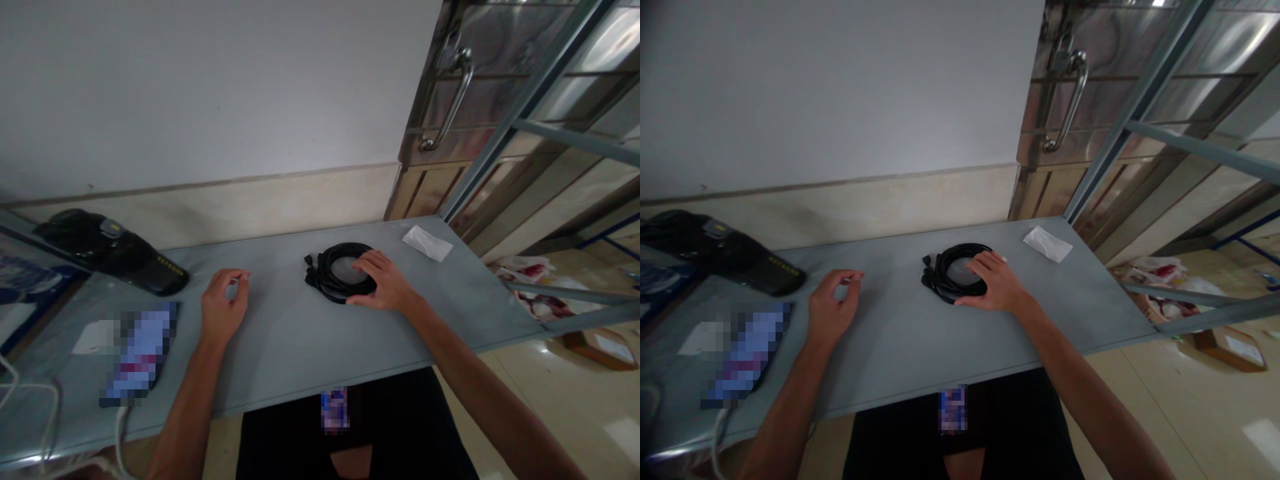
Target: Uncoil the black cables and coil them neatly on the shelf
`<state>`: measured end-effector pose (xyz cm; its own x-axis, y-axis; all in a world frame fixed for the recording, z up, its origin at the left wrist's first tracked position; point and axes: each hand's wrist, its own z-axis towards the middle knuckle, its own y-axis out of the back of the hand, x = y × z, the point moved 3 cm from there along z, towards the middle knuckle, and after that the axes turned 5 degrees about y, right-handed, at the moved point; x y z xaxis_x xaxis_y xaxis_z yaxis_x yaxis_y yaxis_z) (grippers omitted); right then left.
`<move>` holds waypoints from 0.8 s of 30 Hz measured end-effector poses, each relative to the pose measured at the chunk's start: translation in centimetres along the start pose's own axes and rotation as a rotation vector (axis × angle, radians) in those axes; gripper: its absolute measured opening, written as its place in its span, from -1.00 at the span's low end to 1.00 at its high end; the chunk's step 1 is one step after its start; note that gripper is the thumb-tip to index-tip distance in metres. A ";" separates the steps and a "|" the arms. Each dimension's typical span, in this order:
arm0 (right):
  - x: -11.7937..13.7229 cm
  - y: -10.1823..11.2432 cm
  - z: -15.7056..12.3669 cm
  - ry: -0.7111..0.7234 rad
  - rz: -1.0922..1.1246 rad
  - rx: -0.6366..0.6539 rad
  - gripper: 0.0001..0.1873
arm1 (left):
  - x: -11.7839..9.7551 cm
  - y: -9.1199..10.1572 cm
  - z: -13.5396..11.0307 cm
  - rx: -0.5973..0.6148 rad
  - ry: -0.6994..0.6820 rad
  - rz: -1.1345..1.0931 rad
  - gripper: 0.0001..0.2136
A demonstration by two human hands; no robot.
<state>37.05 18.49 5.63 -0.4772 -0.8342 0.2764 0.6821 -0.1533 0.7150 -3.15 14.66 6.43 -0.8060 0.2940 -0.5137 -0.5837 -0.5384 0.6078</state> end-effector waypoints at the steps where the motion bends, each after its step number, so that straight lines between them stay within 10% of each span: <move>1: 0.4 -0.4 0.0 0.029 -0.011 0.035 -0.22 | -0.1 0.0 0.0 0.000 -0.001 -0.004 -0.83; 24: -2.5 -1.3 -0.8 -0.089 -0.192 0.091 -0.32 | -0.2 0.0 0.1 0.031 0.025 0.006 -0.83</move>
<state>37.79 20.32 3.52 -0.6432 -0.7435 0.1830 0.5235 -0.2525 0.8137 -3.00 14.68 6.51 -0.8073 0.2709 -0.5243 -0.5817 -0.5151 0.6295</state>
